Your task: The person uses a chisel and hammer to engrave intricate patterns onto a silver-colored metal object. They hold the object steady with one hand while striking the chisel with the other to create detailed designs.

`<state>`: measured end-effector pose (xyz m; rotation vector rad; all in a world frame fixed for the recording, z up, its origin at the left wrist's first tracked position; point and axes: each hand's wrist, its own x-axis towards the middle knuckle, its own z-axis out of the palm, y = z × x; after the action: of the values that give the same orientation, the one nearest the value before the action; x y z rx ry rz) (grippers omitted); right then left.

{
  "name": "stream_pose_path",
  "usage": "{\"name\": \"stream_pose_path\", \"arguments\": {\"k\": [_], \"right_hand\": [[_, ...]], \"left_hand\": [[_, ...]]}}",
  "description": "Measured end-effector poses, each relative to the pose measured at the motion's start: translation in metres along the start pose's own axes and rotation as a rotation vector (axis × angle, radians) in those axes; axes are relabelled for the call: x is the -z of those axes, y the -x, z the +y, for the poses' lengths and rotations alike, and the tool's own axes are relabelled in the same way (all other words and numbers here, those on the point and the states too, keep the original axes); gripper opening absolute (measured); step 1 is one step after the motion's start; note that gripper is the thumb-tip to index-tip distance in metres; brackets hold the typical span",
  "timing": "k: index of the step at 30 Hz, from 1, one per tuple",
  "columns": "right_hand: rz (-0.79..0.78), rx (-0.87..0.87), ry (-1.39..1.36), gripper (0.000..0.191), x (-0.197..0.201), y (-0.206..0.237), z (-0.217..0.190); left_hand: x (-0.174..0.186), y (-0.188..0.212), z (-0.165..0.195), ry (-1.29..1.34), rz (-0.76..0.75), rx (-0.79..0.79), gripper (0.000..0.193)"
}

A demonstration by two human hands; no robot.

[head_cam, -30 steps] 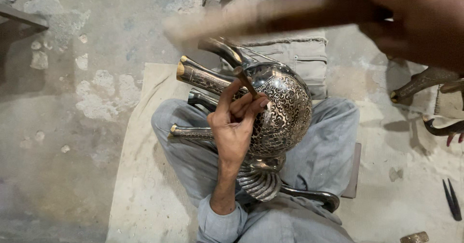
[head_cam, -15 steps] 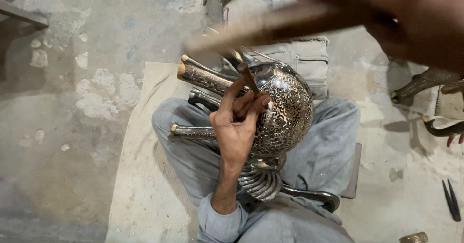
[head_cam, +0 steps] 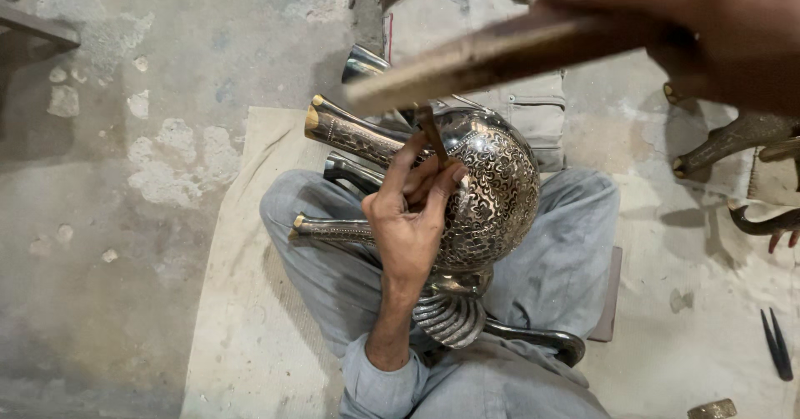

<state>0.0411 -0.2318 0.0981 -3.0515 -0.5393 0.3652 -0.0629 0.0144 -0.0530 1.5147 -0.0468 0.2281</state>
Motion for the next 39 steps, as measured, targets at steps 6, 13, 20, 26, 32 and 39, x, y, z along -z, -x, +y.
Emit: {"name": "stream_pose_path", "arguments": {"k": [6, 13, 20, 26, 32, 39], "right_hand": [[-0.150, -0.187, -0.038, 0.046, 0.002, 0.001, 0.005], [0.014, 0.066, 0.032, 0.057, -0.009, -0.004, 0.009], [0.063, 0.121, 0.022, 0.054, -0.001, -0.005, -0.002], [0.028, 0.024, 0.024, 0.050, 0.010, -0.002, -0.012], [0.135, 0.175, -0.092, 0.066, 0.010, -0.003, -0.021], [0.090, 0.219, -0.006, 0.064, 0.014, -0.007, -0.026]], "left_hand": [[0.001, 0.002, 0.000, 0.003, -0.013, 0.015, 0.047], [0.001, 0.002, -0.001, -0.017, -0.018, 0.002, 0.048], [0.000, 0.002, 0.000, 0.018, -0.025, -0.001, 0.047], [0.002, 0.003, 0.000, 0.002, -0.031, -0.004, 0.049], [0.002, 0.002, -0.003, -0.016, -0.037, 0.003, 0.047], [0.003, 0.002, -0.009, -0.029, -0.048, -0.057, 0.045]]}}
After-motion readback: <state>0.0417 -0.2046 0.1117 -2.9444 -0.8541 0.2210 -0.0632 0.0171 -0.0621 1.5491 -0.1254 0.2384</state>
